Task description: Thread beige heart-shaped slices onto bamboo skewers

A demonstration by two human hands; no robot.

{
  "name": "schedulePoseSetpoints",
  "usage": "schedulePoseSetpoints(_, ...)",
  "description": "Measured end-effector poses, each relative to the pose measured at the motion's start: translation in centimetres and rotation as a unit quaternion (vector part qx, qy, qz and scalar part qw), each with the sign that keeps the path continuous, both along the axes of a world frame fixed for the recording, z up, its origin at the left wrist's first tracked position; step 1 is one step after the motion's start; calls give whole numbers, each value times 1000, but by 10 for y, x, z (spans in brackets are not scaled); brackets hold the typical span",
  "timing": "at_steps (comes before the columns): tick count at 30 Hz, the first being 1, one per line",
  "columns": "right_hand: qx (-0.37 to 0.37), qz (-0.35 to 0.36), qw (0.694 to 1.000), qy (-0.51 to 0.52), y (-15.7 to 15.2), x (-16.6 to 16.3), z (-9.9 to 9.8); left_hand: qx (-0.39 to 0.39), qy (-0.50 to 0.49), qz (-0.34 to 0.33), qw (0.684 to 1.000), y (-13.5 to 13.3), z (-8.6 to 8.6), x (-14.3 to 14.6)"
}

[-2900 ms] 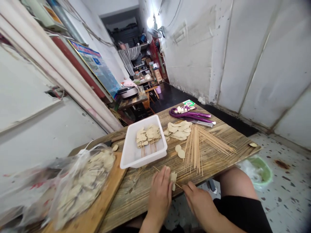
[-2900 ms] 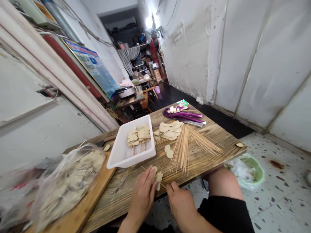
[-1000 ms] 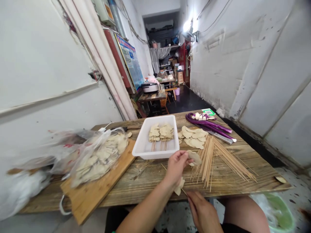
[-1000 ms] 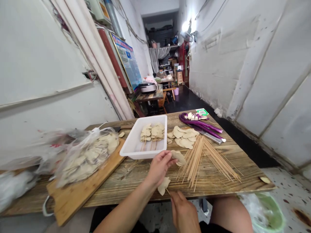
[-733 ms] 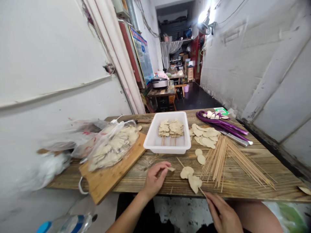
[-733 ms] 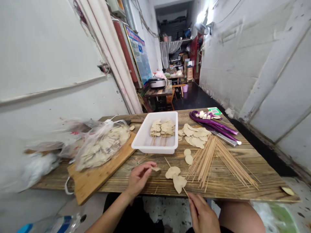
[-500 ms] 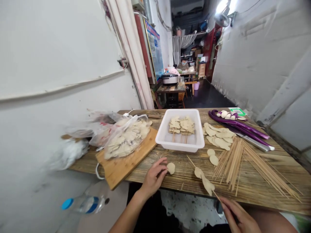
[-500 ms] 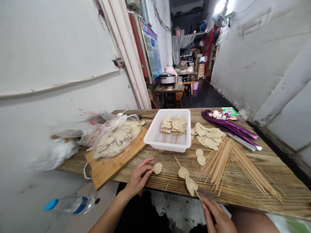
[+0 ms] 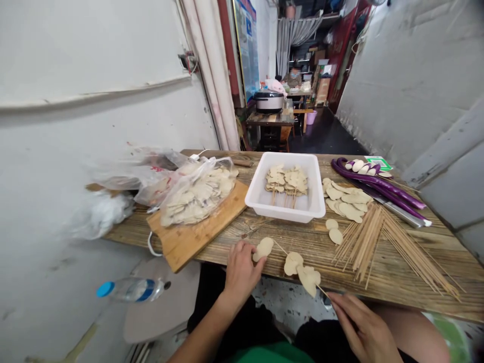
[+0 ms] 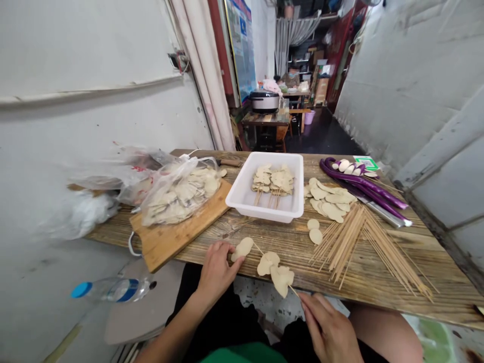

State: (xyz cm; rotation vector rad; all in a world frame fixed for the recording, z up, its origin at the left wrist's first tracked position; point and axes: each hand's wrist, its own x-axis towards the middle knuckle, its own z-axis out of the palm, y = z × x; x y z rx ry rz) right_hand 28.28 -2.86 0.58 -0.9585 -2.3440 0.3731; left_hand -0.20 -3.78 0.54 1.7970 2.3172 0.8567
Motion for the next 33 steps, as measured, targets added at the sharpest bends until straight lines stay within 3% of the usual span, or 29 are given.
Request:
schedulePoseSetpoints(6,-9,29,999,-29,2,7,-1,-63,-63,-24,996,7,4,-5)
schedulePoseSetpoints(10,-21,52,998,-29,3,8,-2,-143,-38,-18,989,9,17,-18)
schedulePoseSetpoints(14,-32,62,997,-17,3,4,-1,-174,-22,-15,984,8,25,-23)
schedulePoseSetpoints(25,-29,71,994,-73,2,6,1,-186,-68,-25,980,15,23,-18)
schedulePoseSetpoints(33,-18,85,985,-150,4,8,10,-97,-97,-45,989,5,17,-13)
